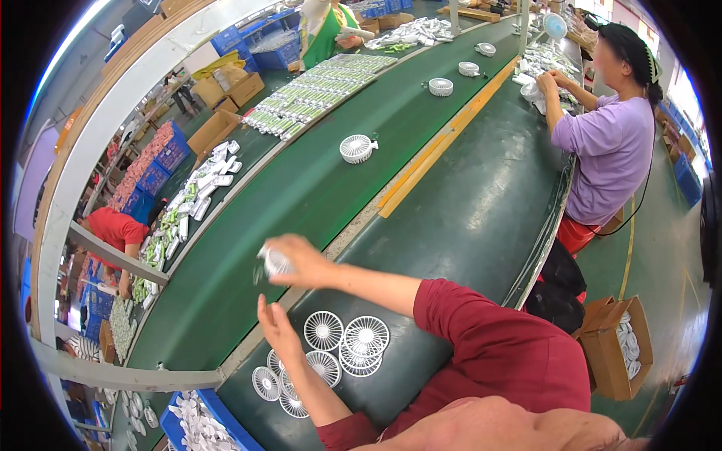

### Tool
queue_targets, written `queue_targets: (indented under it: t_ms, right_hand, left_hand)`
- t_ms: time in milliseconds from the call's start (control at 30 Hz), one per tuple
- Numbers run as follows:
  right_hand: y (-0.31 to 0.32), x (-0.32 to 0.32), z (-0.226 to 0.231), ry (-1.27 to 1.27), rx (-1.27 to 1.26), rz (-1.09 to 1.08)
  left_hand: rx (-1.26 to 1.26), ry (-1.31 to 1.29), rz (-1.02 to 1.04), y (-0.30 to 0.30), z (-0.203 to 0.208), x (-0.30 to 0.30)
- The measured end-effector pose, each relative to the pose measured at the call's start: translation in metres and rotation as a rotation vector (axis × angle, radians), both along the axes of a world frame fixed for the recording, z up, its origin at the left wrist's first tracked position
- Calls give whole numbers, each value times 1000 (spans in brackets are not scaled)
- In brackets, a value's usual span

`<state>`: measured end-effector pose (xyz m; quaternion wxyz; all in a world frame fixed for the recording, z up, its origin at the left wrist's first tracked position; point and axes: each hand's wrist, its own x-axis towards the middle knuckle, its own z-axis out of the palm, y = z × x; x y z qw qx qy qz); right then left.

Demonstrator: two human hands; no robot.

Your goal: Assembling small circular plastic components, possibly fan grills, on a factory production line.

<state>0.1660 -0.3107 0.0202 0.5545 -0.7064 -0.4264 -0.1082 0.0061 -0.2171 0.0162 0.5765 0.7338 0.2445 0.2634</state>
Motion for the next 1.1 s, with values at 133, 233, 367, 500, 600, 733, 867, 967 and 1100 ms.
queue_targets:
  t_ms: [133,233,367,500,600,733,867,967,1100]
  right_hand:
    - [-26,30,-2,-111,-127,-416]
    - [-21,20,3,-206,-154,-270]
    - [-9,-12,1,284,-290,462]
    - [-4,-48,11,104,-281,581]
    - [-4,-59,12,2,-396,722]
    - [8,-107,10,-163,-366,842]
    - [12,-127,4,-322,-578,828]
    - [9,-137,5,-234,-534,818]
    - [1,-131,7,-258,-546,732]
  left_hand:
    - [464,132,-56,-7,15,-8]
    - [637,238,-39,-8,7,-12]
    - [662,234,-29,0,-10,-8]
    - [539,42,52,33,-10,-20]
    - [430,-76,131,41,5,-24]
    - [661,146,201,70,-4,-41]
    - [725,210,298,76,-32,-41]
    - [629,229,392,62,-35,-44]
    - [470,101,326,56,-24,-41]
